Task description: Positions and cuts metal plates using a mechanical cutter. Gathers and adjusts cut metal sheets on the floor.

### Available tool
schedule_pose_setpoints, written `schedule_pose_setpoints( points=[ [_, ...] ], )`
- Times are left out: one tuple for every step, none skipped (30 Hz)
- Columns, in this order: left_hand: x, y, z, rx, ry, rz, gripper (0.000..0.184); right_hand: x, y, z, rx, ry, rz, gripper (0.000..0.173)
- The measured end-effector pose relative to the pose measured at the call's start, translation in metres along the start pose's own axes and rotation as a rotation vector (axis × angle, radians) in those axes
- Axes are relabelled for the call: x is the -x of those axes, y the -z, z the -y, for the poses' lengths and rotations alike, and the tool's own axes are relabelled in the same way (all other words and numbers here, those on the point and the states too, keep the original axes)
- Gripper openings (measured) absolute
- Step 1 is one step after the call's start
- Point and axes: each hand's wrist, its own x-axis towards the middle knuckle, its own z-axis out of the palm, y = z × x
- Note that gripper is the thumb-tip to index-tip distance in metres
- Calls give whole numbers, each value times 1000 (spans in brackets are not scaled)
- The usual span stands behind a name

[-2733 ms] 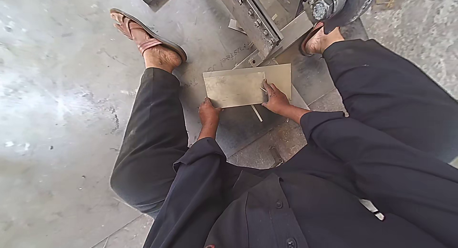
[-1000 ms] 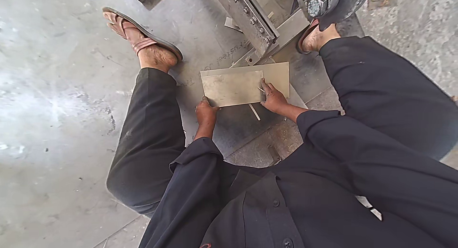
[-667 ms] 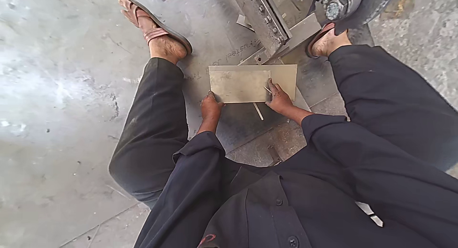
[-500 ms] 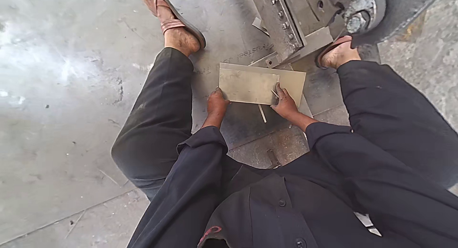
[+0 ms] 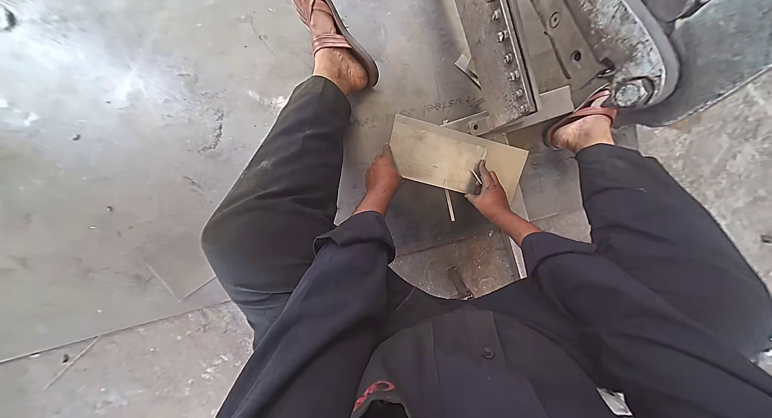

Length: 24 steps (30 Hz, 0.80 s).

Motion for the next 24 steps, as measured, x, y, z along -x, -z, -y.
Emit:
schedule_pose_setpoints(
  points=[
    [0,0,0,0,-2,0,98,0,0,0,4,-2,-2,109],
    [1,0,0,3,-6,-1,97,1,-1,-1,9,-2,-6,109],
    [2,0,0,11,-13,-6,96,1,-1,-1,14,2,-7,109],
    [2,0,1,12,-19,-5,96,1,-1,-1,14,6,-7,108],
    [2,0,1,11,-24,-5,95,1,-1,0,13,10,-7,108],
    [2,1,1,10,-31,-6,95,1,0,0,10,8,-6,107],
    [1,0,2,10,-39,-7,94,1,1,1,7,3,-1,106],
    [0,0,3,7,-47,-7,94,1,2,2,11,0,3,105],
    [-1,-1,4,-2,-53,-7,94,0,2,1,22,0,7,105],
    [-1,-1,5,-4,-58,-8,94,-1,2,0,28,1,12,104],
    [-1,-1,5,-9,-59,-9,95,-2,1,0,33,5,16,104],
    [-1,0,5,-10,-58,-11,95,-3,2,-1,41,8,21,104],
    [-1,-1,5,-5,-56,-13,95,-3,1,-2,48,15,22,104],
    [0,-1,4,7,-58,-19,95,-4,0,-5,57,28,15,104],
    [0,0,3,10,-59,-23,94,-6,1,-6,64,39,14,104],
    [0,1,3,6,-56,-23,94,-7,2,-6,68,45,14,104],
    [0,2,2,4,-53,-22,94,-7,2,-7,71,48,15,104],
    [0,1,2,0,-50,-22,94,-6,2,-7,71,52,14,104],
    [1,1,2,-2,-48,-21,95,-5,2,-8,73,58,9,104],
    [1,0,2,-5,-47,-18,95,-5,2,-10,70,71,-1,105],
    [1,1,1,-10,-46,-17,95,-4,0,-13,61,89,-19,105],
    [1,1,1,-14,-43,-16,95,-2,-2,-15,42,111,-44,106],
    [1,1,1,-19,-41,-15,95,-2,-1,-15,44,107,-39,106],
    [1,1,0,-24,-42,-14,95,-4,2,-11,64,83,-6,106]
  ],
)
